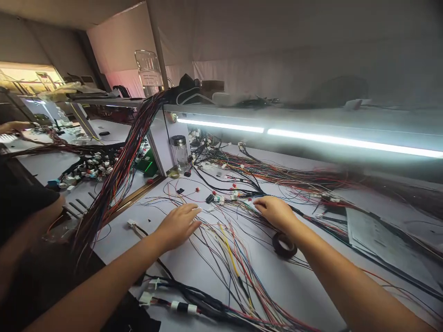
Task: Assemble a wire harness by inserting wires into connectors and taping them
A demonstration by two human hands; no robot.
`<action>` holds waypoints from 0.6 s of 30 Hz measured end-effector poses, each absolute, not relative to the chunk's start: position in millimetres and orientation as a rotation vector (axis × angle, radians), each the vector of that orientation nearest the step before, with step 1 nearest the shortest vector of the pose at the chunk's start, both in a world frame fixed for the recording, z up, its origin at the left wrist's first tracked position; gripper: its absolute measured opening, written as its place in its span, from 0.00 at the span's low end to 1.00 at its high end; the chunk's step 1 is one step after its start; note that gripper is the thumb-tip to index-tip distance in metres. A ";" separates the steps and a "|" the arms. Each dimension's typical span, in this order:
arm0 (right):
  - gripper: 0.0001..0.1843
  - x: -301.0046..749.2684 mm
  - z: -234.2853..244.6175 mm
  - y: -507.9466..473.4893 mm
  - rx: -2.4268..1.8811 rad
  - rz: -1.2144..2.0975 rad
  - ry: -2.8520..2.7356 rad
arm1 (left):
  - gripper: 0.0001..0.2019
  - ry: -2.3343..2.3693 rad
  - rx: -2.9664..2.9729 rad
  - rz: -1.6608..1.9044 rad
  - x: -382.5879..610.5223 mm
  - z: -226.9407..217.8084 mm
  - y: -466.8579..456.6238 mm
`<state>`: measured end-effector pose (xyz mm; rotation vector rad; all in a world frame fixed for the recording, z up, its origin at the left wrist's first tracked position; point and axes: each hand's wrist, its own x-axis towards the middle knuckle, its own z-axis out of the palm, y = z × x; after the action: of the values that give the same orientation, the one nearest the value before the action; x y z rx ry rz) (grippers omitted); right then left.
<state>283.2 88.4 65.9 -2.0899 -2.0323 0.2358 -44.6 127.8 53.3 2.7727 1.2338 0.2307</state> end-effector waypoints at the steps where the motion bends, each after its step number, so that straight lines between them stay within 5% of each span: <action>1: 0.16 278.0 61.7 103.7 -2.091 0.230 -2.051 | 0.24 1.180 2.744 0.229 -26.3 53.5 129.1; 9: 0.08 243.1 43.4 155.0 -1.992 0.207 -2.153 | 0.32 0.893 2.711 0.136 64.2 39.6 123.3; 18: 0.07 301.4 118.0 96.9 -1.771 0.319 -1.640 | 0.31 0.925 2.736 0.341 110.7 30.4 103.9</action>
<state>301.4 96.9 118.0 -1.7713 -1.6401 0.3186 110.7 103.9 30.4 2.7362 0.9249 0.3412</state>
